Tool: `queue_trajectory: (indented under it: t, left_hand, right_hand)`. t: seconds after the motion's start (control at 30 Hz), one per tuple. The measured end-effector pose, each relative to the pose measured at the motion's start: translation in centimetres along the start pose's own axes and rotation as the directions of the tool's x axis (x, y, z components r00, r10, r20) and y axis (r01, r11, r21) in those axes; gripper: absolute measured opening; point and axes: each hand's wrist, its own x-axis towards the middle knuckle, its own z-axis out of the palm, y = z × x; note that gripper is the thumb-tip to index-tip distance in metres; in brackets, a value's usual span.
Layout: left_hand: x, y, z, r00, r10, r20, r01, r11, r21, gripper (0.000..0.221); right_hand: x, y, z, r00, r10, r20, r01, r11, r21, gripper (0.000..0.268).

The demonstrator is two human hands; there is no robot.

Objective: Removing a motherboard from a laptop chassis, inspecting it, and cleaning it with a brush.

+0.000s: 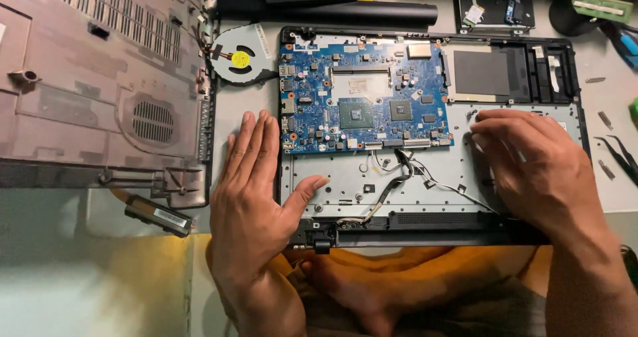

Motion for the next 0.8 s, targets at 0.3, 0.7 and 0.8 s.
queue_trajectory:
  t: [0.3,0.7,0.8]
  left_hand:
    - [-0.2,0.1,0.0,0.999,0.005,-0.049,-0.005,1.000,0.005,0.079]
    - [-0.4,-0.4,0.1,0.996,0.035,-0.083,-0.040,0.998,-0.058,0.078]
    - [-0.5,-0.4,0.3,0.996,0.020,-0.084,-0.023,0.999,-0.040,0.078]
  right_hand:
    - [0.0,0.8,1.2,1.000,-0.009,-0.004,0.008,0.974,-0.228,0.016]
    - [1.4,0.7,1.5,0.993,0.117,-0.030,-0.120,0.973,-0.199,0.020]
    - [1.5,0.0,1.5,0.996,0.052,-0.075,-0.073,0.946,-0.314,0.012]
